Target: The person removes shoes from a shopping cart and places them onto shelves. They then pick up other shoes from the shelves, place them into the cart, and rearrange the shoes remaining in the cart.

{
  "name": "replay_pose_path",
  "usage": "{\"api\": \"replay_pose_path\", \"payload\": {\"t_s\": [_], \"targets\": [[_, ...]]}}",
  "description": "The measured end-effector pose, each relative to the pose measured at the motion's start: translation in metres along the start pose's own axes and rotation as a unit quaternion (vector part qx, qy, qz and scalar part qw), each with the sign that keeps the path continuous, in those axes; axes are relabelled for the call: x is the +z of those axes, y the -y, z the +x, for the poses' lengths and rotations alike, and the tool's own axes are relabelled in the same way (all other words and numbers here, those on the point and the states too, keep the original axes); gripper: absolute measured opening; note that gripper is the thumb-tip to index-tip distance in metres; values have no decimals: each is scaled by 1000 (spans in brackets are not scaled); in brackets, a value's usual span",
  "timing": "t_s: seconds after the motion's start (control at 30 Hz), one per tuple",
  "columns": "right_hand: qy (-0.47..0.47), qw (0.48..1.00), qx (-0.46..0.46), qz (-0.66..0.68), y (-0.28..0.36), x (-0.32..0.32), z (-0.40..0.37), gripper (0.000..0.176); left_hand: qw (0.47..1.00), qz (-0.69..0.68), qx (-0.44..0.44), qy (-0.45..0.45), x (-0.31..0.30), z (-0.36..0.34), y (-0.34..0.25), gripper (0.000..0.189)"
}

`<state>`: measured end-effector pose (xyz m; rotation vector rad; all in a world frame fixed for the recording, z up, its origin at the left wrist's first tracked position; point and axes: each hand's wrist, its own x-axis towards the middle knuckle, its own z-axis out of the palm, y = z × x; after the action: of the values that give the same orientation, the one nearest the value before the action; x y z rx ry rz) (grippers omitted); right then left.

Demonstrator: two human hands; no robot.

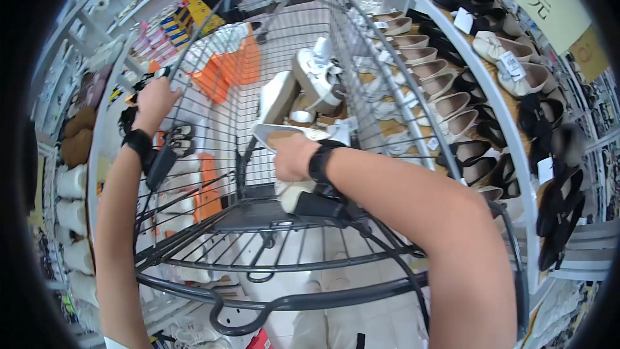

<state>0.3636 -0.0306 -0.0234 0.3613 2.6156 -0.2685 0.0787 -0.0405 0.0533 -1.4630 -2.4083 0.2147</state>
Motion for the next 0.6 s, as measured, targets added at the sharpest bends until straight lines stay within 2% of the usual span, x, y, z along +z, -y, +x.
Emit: {"api": "replay_pose_path", "payload": {"t_s": [0.03, 0.1, 0.2, 0.27, 0.4, 0.47, 0.6], "targets": [[-32, 998, 36, 26, 4, 13, -5, 29, 1000, 10, 10, 3, -5, -10, -3, 41], [-24, 999, -22, -36, 17, 21, -25, 31, 1000, 19, 16, -10, -7, -30, -8, 43], [-20, 1000, -11, -19, 41, 40, -48, 31, 999, 25, 26, -26, -7, -64, -13, 46], [-66, 997, -44, -22, 55, 51, -69, 40, 998, 10, 36, -53, -11, -88, -16, 45], [-125, 991, -31, 36, 87, 81, -108, 44, 997, -15, 39, -72, -23, -145, -26, 39], [-24, 1000, 7, 4, 89, 88, -136, 38, 998, -7, 38, -55, -45, -173, -50, 37], [-15, 1000, 14, -23, 134, 117, -167, 41, 999, 13, 9, -51, -46, -230, -47, 35]]}}
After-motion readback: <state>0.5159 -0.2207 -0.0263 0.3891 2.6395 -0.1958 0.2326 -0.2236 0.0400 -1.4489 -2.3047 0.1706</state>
